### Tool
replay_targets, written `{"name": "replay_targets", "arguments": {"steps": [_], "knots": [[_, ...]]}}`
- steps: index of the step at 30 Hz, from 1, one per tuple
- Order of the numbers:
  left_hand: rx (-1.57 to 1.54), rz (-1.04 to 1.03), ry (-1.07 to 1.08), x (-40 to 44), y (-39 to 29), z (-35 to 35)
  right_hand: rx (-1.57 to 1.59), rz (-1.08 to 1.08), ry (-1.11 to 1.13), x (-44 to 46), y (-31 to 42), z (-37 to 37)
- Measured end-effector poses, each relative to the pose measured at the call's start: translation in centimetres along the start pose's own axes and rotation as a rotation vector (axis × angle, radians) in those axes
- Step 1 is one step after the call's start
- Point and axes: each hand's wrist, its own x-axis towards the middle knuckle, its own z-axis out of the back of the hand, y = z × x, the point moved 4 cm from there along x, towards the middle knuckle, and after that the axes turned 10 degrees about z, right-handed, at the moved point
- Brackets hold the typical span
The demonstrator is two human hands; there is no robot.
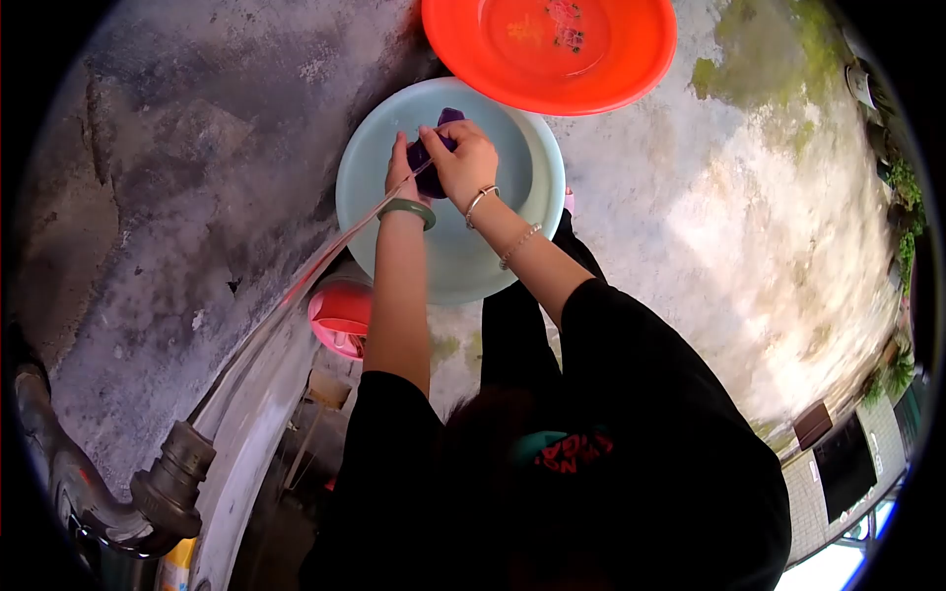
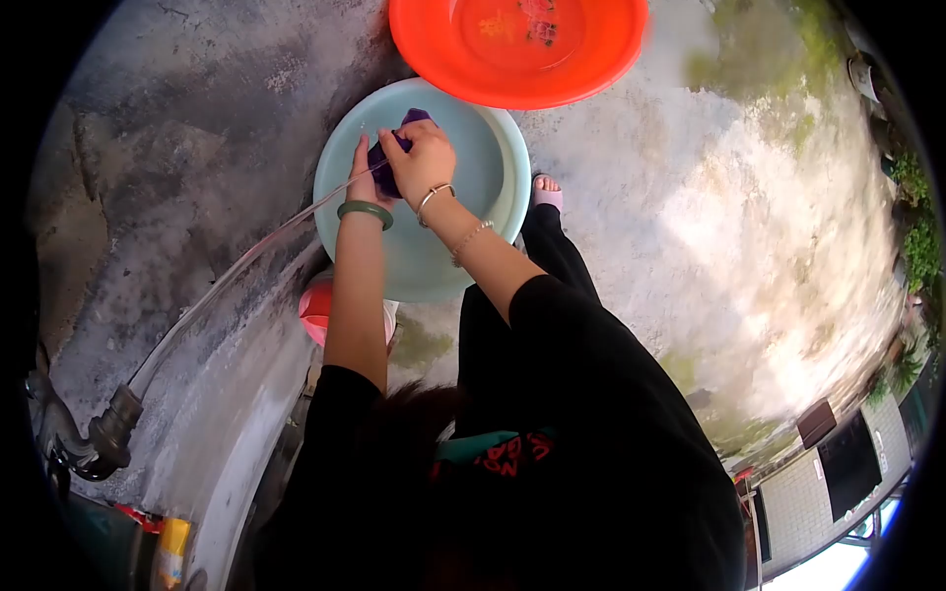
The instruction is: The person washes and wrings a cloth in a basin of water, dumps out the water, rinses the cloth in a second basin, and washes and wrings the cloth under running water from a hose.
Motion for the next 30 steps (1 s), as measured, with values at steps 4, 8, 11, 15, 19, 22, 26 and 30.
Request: {"name": "replay_targets", "arguments": {"steps": [4, 8, 11, 15, 19, 22, 26, 30], "knots": [[-0.317, 0.161, 0.356, -2.7, 0.5, 0.5, -0.101, 0.269, 0.076, 0.2, 1.0, -1.3], [-0.432, 0.137, 0.403, -4.7, 0.8, 1.0, -0.021, 0.228, 0.220, 0.4, 1.3, -2.8], [-0.413, 0.091, 0.435, -4.4, 1.3, 2.3, 0.034, 0.156, 0.263, 1.2, 0.7, -3.7], [-0.326, 0.047, 0.811, -1.3, 1.9, 5.4, 0.179, -0.140, 0.301, 2.6, -1.6, -4.5], [-0.092, -0.193, 0.257, -4.2, 0.3, 3.1, 0.680, -0.553, 0.387, 2.1, -3.8, -3.3], [0.034, -0.221, 0.163, -3.5, -0.5, 2.5, 0.722, -0.637, 0.367, 2.0, -4.6, -1.4], [0.128, -0.287, 0.073, -3.3, -0.4, 0.2, 0.787, -0.677, 0.271, 0.5, -5.6, 0.6], [0.192, -0.367, 0.184, -2.4, -0.3, -1.1, 0.721, -0.777, 0.237, -1.4, -6.3, 2.7]]}}
